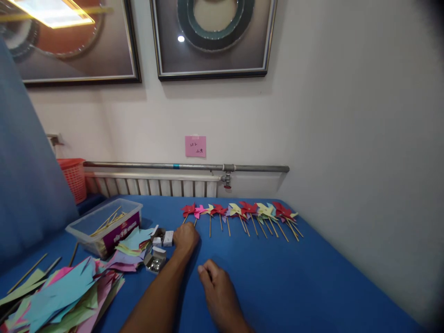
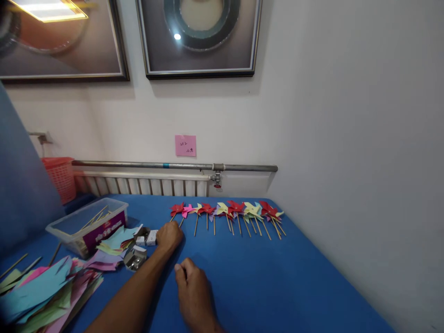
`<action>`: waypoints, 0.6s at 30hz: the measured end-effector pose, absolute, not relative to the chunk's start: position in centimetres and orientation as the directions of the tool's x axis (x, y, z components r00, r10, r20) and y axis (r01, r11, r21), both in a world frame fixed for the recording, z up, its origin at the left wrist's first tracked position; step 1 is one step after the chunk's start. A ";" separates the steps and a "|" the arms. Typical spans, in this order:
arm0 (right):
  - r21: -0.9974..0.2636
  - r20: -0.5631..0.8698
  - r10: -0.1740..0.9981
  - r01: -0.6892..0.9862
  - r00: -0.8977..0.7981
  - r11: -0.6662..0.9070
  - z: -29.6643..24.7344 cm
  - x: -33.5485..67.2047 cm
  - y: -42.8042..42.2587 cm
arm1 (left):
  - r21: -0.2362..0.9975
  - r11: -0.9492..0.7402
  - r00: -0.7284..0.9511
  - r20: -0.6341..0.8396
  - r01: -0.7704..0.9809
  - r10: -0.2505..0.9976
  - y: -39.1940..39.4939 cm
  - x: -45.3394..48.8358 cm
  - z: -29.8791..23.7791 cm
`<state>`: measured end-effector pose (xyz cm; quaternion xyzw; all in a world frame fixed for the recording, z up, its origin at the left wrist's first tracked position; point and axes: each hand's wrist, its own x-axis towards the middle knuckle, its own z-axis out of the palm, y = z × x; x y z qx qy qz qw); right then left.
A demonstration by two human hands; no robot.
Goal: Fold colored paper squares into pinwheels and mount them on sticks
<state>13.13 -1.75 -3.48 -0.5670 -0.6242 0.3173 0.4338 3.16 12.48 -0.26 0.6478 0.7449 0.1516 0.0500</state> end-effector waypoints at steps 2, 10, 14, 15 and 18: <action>-0.886 0.179 0.984 0.439 0.023 0.151 -3.5 13.2 -1.7 | 0.286 0.110 -0.151 0.126 0.952 0.981 12.5 3.2 -0.3; -0.890 0.169 0.985 0.433 0.019 0.144 -3.3 13.1 -1.9 | 0.275 0.085 -0.125 0.132 0.958 0.983 12.2 3.7 -0.2; -0.881 0.165 0.986 0.453 0.024 0.136 -3.3 13.1 -2.1 | 0.274 0.079 -0.116 0.122 0.958 0.986 12.0 4.0 0.1; -0.879 0.165 0.986 0.457 0.024 0.136 -3.3 13.1 -2.1 | 0.277 0.081 -0.118 0.119 0.958 0.986 12.0 4.1 0.1; -0.880 0.166 0.986 0.455 0.023 0.137 -3.3 13.1 -2.0 | 0.295 0.110 -0.145 0.099 0.949 0.984 11.9 4.1 0.3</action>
